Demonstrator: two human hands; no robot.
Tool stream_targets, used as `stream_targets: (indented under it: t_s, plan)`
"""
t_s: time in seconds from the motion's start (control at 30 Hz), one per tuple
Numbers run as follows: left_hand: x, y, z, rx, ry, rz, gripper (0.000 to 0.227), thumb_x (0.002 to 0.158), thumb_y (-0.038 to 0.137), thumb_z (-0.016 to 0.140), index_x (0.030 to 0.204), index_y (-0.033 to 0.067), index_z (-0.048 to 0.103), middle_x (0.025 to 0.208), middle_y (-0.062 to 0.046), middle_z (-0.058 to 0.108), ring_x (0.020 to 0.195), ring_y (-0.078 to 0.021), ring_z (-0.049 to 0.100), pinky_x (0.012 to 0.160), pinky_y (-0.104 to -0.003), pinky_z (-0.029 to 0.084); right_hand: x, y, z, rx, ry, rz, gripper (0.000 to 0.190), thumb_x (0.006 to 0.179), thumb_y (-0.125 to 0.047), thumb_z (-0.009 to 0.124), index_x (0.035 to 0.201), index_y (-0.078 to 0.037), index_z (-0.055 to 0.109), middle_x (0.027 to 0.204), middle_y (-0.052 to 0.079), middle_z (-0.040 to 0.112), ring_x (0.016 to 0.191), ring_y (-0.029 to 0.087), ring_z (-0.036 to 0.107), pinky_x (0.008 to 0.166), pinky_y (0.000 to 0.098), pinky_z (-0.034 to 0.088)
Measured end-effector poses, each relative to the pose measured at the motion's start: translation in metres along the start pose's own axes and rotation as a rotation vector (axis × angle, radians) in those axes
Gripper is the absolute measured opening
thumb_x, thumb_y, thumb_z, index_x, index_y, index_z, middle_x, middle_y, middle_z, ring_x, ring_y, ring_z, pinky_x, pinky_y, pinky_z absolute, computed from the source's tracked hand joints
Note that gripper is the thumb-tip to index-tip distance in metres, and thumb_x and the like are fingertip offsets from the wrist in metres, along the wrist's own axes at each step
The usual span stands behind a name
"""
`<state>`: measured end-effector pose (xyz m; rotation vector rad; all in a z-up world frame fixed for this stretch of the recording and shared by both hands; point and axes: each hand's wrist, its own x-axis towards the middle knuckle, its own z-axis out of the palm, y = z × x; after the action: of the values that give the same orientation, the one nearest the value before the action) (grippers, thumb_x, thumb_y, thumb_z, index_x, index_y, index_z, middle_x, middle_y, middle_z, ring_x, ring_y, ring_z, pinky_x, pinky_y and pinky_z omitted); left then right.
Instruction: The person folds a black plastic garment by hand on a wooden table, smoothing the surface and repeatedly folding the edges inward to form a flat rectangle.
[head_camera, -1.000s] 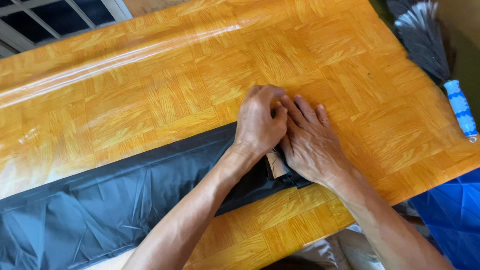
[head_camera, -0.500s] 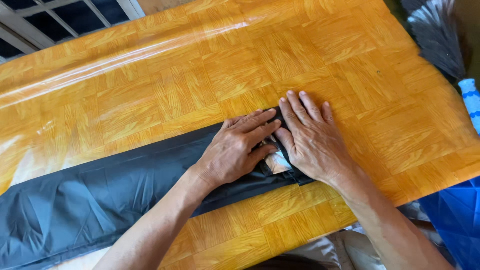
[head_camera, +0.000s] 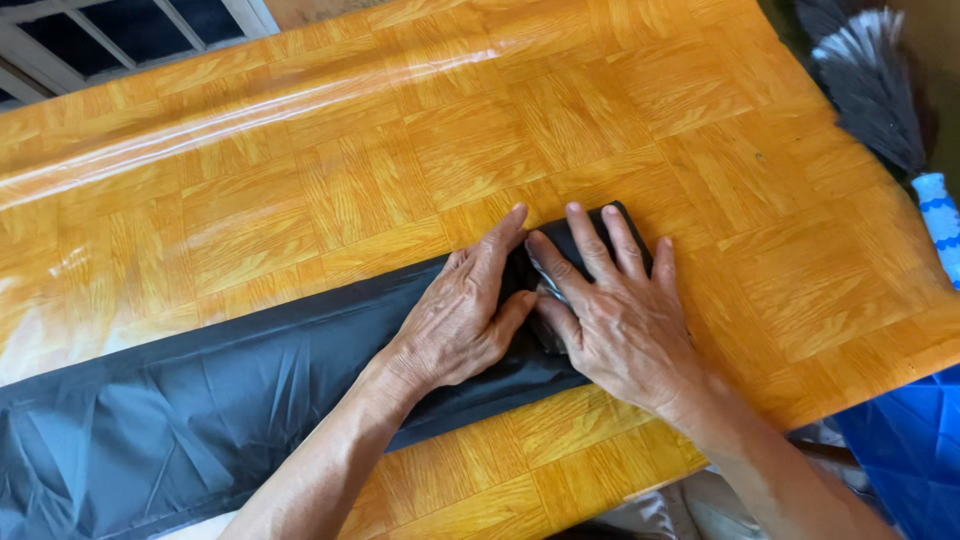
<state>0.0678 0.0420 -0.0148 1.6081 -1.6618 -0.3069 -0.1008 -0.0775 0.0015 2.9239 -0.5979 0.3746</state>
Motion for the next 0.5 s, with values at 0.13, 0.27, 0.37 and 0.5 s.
stream_targets:
  t_s: [0.13,0.27,0.37,0.5]
  plan:
    - [0.002,0.005,-0.004,0.077,-0.023,0.012,0.074,0.098,0.017,0.06,0.157,-0.0056,0.021,0.161,-0.024,0.041,0.148,-0.0348,0.044,0.118,-0.043,0.036,0.0,0.014,0.002,0.001,-0.019,0.015,0.062,0.097,-0.055,0.048,0.155,-0.032,0.046,0.167,0.009,0.035,0.149,0.04,0.034,0.099,0.0724,0.037]
    - [0.004,0.012,-0.005,0.165,-0.039,0.073,0.06,0.104,0.022,0.054,0.157,0.0014,0.032,0.16,-0.022,0.046,0.147,-0.0339,0.047,0.114,-0.044,0.038,-0.004,0.018,0.005,0.057,-0.044,0.032,0.062,0.098,-0.054,0.047,0.156,-0.03,0.045,0.167,0.01,0.032,0.15,0.041,0.031,0.104,0.0719,0.034]
    - [0.004,0.013,-0.004,0.226,-0.037,0.1,0.054,0.106,0.023,0.051,0.155,0.0028,0.038,0.16,-0.019,0.047,0.149,-0.0325,0.046,0.116,-0.045,0.037,-0.004,0.02,0.008,0.057,-0.02,0.013,0.062,0.099,-0.054,0.046,0.156,-0.029,0.045,0.167,0.01,0.033,0.149,0.042,0.033,0.106,0.0702,0.033]
    - [0.003,0.011,0.002,0.329,-0.011,0.143,0.051,0.106,0.024,0.054,0.152,0.0032,0.045,0.159,-0.017,0.048,0.146,-0.0326,0.05,0.118,-0.045,0.037,-0.003,0.019,0.009,0.077,-0.033,0.019,0.063,0.1,-0.055,0.045,0.156,-0.027,0.044,0.167,0.01,0.034,0.149,0.041,0.032,0.106,0.0724,0.03]
